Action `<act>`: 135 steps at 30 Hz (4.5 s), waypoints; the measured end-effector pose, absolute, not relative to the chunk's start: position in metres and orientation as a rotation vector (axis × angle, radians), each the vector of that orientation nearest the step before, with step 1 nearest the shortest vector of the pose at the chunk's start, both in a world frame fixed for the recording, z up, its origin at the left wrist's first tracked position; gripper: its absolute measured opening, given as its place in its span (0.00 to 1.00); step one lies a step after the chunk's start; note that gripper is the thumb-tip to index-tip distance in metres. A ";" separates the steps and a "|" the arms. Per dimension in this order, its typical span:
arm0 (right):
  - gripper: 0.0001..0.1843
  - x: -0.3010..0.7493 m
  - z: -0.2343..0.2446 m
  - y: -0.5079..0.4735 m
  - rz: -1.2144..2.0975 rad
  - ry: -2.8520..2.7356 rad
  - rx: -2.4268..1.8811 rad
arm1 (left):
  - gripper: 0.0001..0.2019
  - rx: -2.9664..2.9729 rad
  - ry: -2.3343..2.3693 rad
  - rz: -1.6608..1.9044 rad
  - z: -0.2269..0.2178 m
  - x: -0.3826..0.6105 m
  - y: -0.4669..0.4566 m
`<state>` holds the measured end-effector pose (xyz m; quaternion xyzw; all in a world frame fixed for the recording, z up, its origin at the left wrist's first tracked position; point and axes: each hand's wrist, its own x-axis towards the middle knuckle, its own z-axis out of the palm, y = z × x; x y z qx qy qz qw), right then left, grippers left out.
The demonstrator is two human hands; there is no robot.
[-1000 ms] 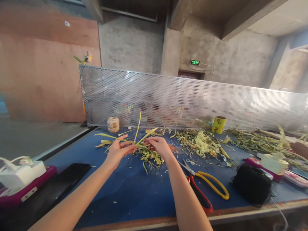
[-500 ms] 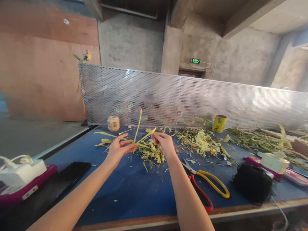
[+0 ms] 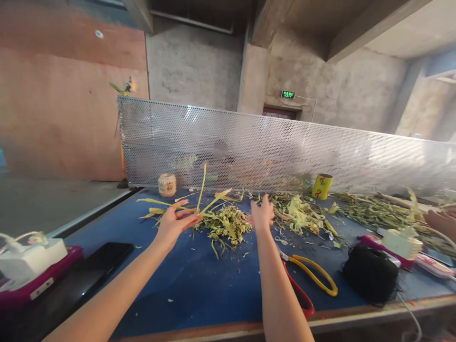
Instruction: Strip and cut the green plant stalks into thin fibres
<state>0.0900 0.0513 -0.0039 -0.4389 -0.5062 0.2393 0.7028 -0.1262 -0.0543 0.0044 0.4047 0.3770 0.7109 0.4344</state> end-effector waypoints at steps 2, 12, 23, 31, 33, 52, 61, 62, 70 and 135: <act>0.14 0.072 -0.006 0.043 0.248 -1.377 -1.059 | 0.30 0.998 0.942 1.775 0.006 -0.126 -0.055; 0.13 0.036 0.002 0.004 -0.368 -2.155 -0.674 | 0.31 0.953 0.869 1.832 0.002 -0.128 -0.051; 0.13 0.029 0.001 0.000 -0.367 -2.326 -0.630 | 0.31 1.004 0.912 1.816 -0.004 -0.130 -0.045; 0.17 0.016 -0.005 -0.012 0.692 -2.165 -0.487 | 0.32 1.279 1.101 1.799 -0.001 -0.134 -0.046; 0.14 0.013 -0.004 -0.013 0.928 -2.063 -0.441 | 0.31 1.311 1.109 1.770 -0.001 -0.134 -0.047; 0.21 0.010 -0.005 -0.011 1.196 -1.867 -0.393 | 0.31 1.503 1.178 1.677 -0.010 -0.132 -0.045; 0.15 0.006 -0.011 0.007 1.155 -1.574 -0.636 | 0.30 1.494 1.193 1.663 -0.008 -0.129 -0.048; 0.13 0.008 -0.010 0.007 1.107 -1.593 -0.641 | 0.30 1.484 1.181 1.646 -0.009 -0.128 -0.047; 0.18 0.024 0.006 -0.014 0.261 -2.154 -0.558 | 0.30 1.468 1.136 1.602 -0.012 -0.128 -0.045; 0.06 0.018 0.006 -0.010 1.448 -1.492 -0.301 | 0.17 1.668 0.930 1.177 -0.018 -0.121 -0.044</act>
